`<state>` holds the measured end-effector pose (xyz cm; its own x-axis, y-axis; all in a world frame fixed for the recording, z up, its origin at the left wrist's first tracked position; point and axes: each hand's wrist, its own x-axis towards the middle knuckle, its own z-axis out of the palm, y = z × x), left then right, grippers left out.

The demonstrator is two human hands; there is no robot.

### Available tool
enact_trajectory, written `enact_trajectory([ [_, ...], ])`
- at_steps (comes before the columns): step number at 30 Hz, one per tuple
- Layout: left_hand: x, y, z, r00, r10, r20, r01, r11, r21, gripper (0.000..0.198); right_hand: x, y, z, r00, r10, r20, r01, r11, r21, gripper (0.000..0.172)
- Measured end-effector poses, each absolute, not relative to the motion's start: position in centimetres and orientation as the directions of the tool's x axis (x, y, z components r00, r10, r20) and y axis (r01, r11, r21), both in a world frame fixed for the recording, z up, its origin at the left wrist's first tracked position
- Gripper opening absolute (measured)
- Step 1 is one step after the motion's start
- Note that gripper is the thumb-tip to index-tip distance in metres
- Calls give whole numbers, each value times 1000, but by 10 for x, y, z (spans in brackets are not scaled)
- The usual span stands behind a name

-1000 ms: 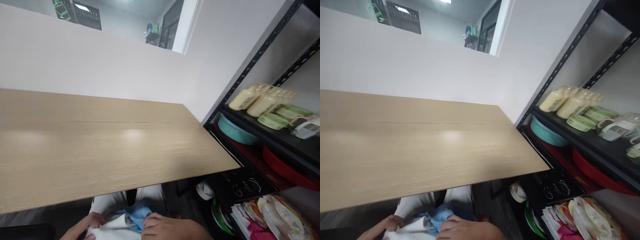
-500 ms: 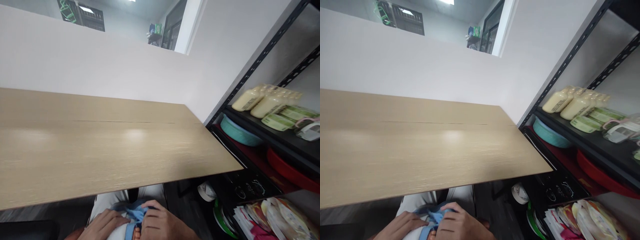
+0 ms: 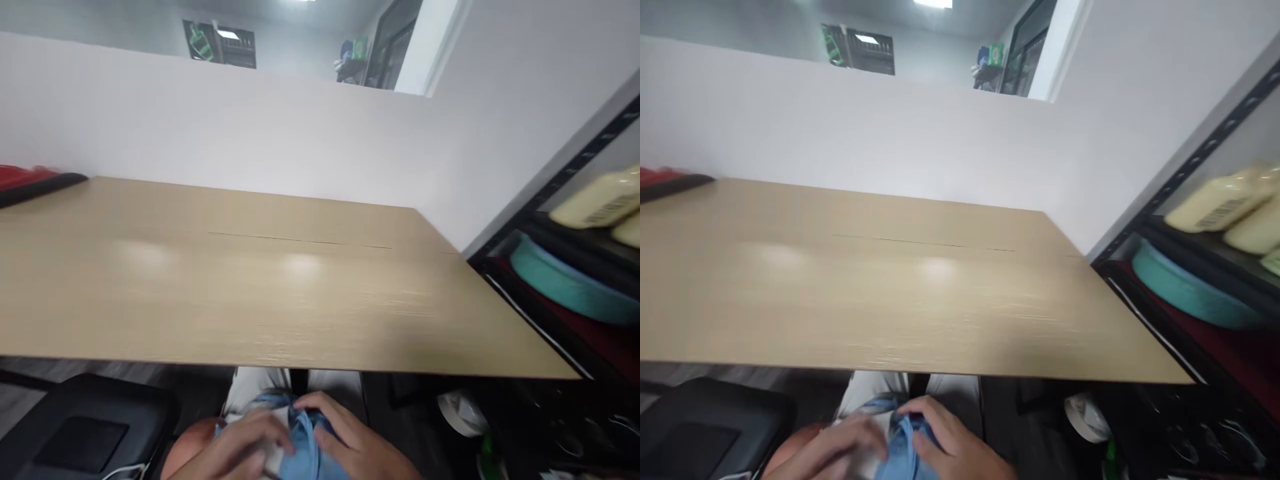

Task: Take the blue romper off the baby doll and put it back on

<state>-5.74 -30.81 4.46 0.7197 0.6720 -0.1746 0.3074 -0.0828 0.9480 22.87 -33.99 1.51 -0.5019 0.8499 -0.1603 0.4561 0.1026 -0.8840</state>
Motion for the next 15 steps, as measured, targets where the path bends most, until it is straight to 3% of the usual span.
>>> enact_trajectory([
  [3,-39,-292,35,437,870,-228,563,-67,824,47,199,-304,-12,-513,821,-251,467,22,-884,40],
  [5,-33,-276,18,336,887,-316,799,-90,595,42,177,-280,-34,-516,787,-338,541,-6,-841,37],
  [8,-34,-257,-2,284,825,-489,941,-140,309,43,153,-250,-67,-445,737,-509,665,-110,-739,24],
  [12,-40,-249,-7,308,746,-591,950,-204,238,47,140,-225,-96,-490,672,-555,629,-168,-759,26],
  [15,-44,-255,-11,344,721,-602,939,-266,217,52,138,-217,-107,-552,627,-550,571,-196,-797,18],
])
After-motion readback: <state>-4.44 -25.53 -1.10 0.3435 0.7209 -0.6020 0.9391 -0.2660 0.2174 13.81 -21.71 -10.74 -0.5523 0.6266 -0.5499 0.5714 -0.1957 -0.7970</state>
